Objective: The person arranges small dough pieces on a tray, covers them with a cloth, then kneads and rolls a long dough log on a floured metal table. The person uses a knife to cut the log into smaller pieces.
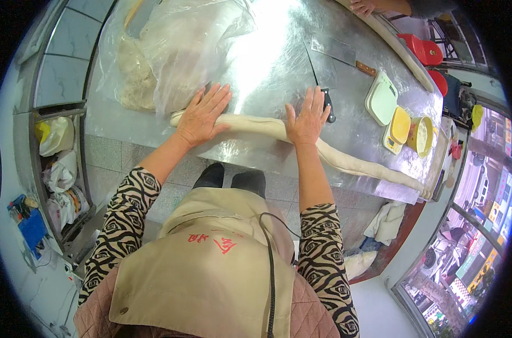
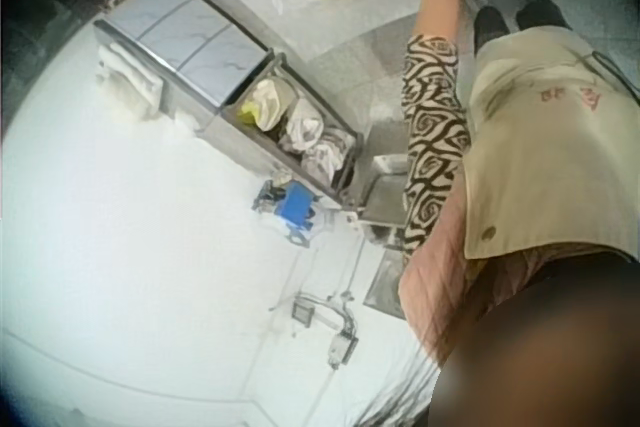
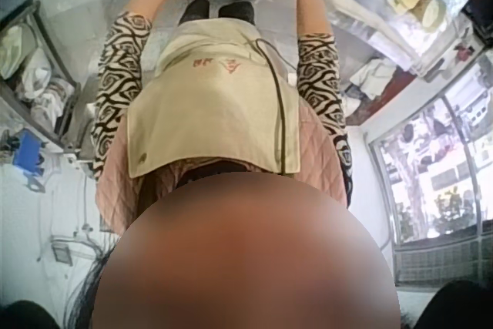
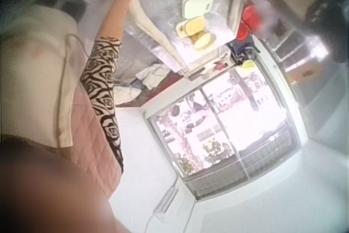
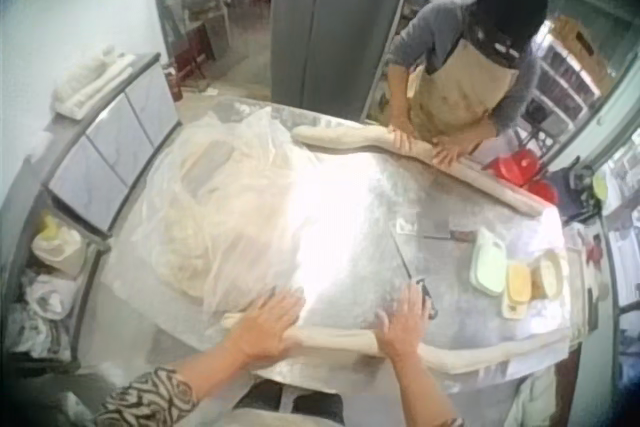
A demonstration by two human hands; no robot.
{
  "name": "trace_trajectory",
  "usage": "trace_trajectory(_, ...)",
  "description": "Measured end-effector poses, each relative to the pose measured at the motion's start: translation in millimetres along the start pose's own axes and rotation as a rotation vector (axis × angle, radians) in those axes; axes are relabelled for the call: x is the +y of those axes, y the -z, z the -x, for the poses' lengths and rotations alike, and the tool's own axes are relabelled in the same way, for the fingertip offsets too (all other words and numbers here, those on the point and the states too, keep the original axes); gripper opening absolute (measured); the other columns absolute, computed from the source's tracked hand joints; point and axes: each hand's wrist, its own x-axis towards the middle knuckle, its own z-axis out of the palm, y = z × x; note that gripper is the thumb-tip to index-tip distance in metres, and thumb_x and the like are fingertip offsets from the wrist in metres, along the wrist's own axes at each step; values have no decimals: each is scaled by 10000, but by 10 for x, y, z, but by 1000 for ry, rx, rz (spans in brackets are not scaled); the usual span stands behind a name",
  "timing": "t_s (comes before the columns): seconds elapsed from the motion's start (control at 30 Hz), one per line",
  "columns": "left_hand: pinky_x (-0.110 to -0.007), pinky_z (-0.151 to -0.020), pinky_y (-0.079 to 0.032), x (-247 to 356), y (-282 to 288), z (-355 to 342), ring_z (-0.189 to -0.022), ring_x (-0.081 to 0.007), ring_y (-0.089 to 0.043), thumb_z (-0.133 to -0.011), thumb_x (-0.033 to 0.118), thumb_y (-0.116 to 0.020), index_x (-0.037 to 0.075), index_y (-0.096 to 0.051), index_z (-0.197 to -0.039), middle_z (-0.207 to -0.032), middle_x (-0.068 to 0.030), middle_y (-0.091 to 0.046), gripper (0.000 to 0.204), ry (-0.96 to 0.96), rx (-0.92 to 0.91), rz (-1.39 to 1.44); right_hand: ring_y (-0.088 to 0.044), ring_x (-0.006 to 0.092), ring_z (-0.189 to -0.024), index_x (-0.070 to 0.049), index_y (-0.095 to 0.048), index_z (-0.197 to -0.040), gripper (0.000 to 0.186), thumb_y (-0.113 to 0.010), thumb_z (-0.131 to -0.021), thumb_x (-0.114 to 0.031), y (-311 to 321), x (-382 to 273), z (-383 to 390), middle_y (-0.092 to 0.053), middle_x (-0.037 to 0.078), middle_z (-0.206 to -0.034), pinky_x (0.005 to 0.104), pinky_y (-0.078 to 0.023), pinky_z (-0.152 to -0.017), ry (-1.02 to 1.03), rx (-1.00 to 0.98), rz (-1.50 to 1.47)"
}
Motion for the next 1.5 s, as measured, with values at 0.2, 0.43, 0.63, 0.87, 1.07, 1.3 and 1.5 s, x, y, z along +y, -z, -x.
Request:
trace_trajectory(0.2,-529,-1312,-228,328,546,1024,-1586,-324,-354,-949,480,-729,64,-438,-1624,-1704,-120,-415,845,118,-339,77,-292,366,-1619,-149,-423,-1654,908,-776,-888,-484,582,-267,1496,-374,100,-1739,660,-176,-1279,47,-405,-6)
trace_trajectory(0.43,-519,-1227,-334,-143,285,729,-1398,-334,-527,-934,439,-738,76,-513,-1557,-1543,-154,-552,755,200,-111,185,-364,377,-1573,-145,-486,-1604,772,-728,-941,-459,234,-100,704,-443,150,-1672,638,-199,-1275,32,-189,-12)
trace_trajectory(0.63,-504,-1218,-363,-105,440,927,-1398,-350,-525,-952,392,-728,32,-583,-1463,-1490,-164,-581,641,117,-68,68,-403,373,-1548,-63,-530,-1548,674,-684,-994,-416,299,-491,680,-535,159,-1583,623,-214,-1277,156,-217,-73)
trace_trajectory(0.87,-540,-1270,-297,329,41,213,-1497,-333,-464,-984,363,-710,-40,-593,-1445,-1568,-160,-545,623,88,115,124,-389,335,-1566,-60,-482,-1599,684,-621,-1040,-429,-109,-1203,193,-460,169,-1668,593,-222,-1283,74,-181,-67)
trace_trajectory(1.07,-542,-1307,-237,545,301,971,-1601,-340,-326,-987,458,-701,99,-499,-1595,-1702,-118,-428,735,178,-274,202,-363,353,-1584,-94,-415,-1656,883,-727,-944,-511,238,-1394,1327,-380,176,-1719,584,-233,-1282,146,-371,-62)
trace_trajectory(1.3,-517,-1222,-367,257,78,574,-1488,-365,-469,-998,359,-682,63,-538,-1530,-1592,-151,-535,625,190,-93,192,-374,398,-1563,-85,-441,-1621,795,-711,-965,-444,32,-1186,586,-415,188,-1687,627,-238,-1272,124,-179,-206)
trace_trajectory(1.5,-518,-1170,-416,478,-153,-322,-1412,-384,-528,-992,309,-682,15,-573,-1464,-1514,-169,-594,567,-55,13,233,-364,405,-1564,-65,-442,-1617,737,-665,-1004,-410,145,-75,70,-393,193,-1701,638,-227,-1273,-65,83,-49)
